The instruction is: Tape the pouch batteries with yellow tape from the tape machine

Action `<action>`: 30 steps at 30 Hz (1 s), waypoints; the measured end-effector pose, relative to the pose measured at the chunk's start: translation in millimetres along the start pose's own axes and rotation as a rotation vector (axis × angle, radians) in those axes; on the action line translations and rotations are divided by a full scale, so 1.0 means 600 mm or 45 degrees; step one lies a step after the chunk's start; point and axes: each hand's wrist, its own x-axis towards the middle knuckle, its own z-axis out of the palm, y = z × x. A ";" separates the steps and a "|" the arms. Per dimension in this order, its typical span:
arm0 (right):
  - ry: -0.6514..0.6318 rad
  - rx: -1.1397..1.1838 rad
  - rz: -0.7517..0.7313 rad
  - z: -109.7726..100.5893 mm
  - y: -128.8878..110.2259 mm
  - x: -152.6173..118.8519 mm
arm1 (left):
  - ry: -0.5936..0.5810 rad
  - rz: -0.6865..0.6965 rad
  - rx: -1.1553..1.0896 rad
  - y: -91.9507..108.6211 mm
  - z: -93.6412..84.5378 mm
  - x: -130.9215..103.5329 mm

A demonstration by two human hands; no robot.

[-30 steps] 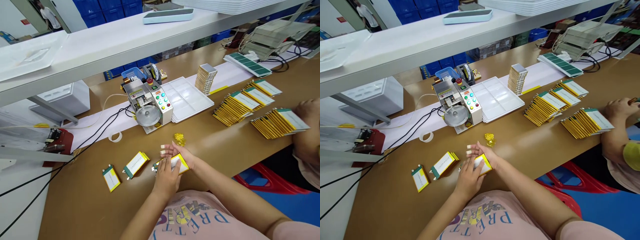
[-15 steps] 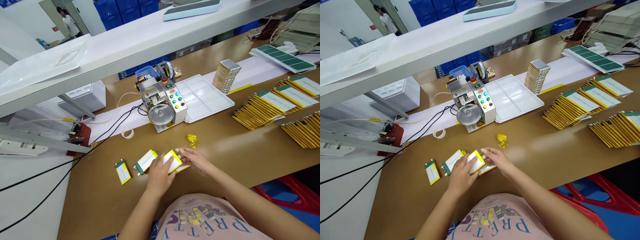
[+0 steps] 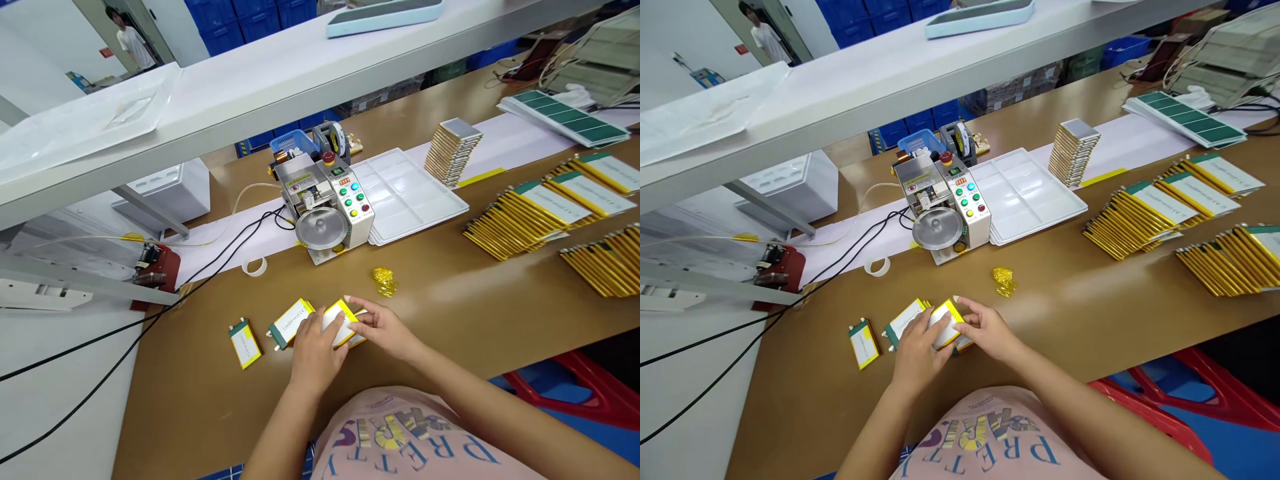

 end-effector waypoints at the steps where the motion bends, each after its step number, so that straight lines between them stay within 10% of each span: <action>1: -0.062 0.011 -0.008 0.000 0.002 -0.001 | -0.009 -0.019 -0.007 -0.001 0.000 -0.002; 4: -0.207 -0.006 0.010 -0.004 0.011 -0.003 | -0.057 -0.136 -0.039 -0.022 0.000 0.001; 12: 0.021 -0.200 0.047 -0.052 0.044 0.006 | -0.205 -0.393 -0.074 -0.148 0.008 0.026; 22: 0.101 -0.305 0.010 -0.053 0.066 0.020 | -0.280 -0.366 -0.038 -0.128 0.010 0.021; 30: 0.179 -0.286 -0.051 -0.070 0.073 0.026 | 0.263 -0.662 -1.080 -0.173 -0.016 0.185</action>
